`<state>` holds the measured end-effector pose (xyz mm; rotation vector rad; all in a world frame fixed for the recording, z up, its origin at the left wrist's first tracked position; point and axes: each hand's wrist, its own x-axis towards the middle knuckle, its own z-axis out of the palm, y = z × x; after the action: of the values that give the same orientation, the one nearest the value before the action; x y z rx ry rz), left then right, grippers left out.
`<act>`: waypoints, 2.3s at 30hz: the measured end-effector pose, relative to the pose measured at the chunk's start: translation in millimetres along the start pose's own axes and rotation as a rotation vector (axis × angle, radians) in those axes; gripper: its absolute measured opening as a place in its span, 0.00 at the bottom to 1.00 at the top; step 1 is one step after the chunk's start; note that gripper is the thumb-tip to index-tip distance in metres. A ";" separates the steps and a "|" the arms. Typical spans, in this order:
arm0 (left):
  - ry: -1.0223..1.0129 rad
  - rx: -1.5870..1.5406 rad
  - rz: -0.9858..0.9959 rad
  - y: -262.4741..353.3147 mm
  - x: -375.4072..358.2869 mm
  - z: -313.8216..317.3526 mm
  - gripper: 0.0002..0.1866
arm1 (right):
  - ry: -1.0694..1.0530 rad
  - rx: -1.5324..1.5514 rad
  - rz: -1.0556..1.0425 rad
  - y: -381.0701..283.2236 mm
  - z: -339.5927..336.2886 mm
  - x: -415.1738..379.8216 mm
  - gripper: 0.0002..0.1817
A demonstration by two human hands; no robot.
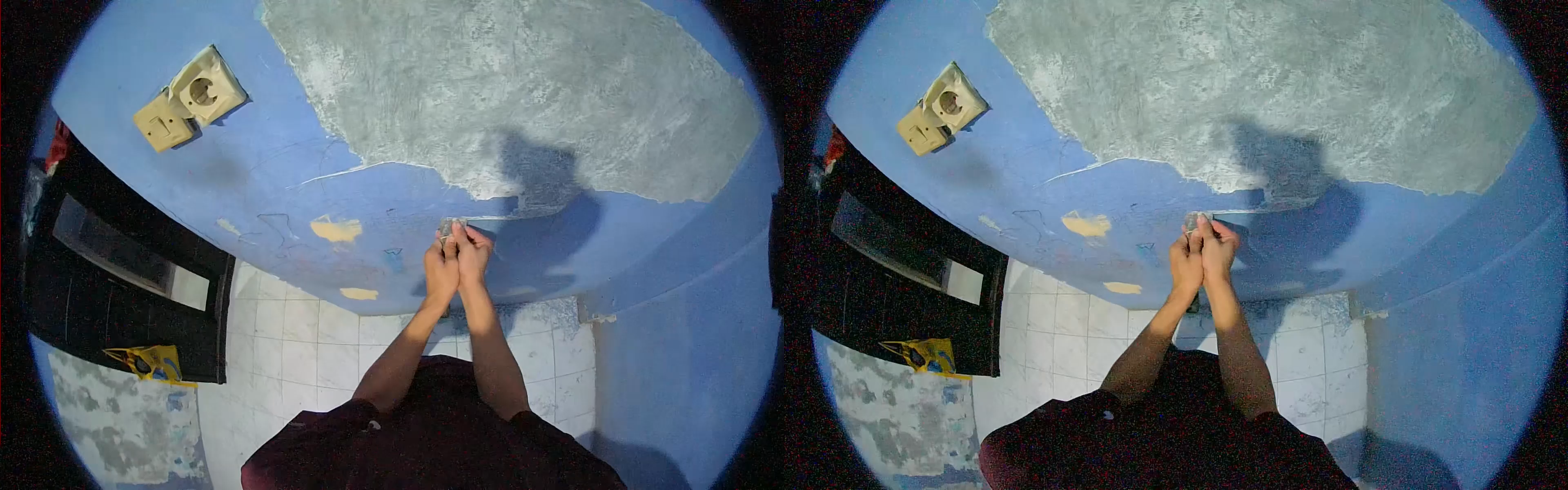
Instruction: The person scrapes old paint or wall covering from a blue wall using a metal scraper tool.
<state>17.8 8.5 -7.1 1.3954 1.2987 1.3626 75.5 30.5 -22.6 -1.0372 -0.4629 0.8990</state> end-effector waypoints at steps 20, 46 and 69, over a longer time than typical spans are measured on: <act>-0.081 0.343 0.184 13.1 23.1 -46.4 0.17 | -0.057 0.480 0.270 -3.1 33.3 -27.6 0.11; -0.247 0.878 0.398 53.0 16.1 -42.8 0.19 | -0.376 -0.107 0.296 -14.2 -52.6 -37.6 0.25; -0.164 0.439 0.238 47.8 -7.3 -33.0 0.11 | -0.080 -0.804 -0.761 -119.0 41.0 -31.7 0.14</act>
<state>-7.2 -11.0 42.2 1.9696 1.4086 1.1198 77.8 1.4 103.9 -1.3864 -1.2466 0.0373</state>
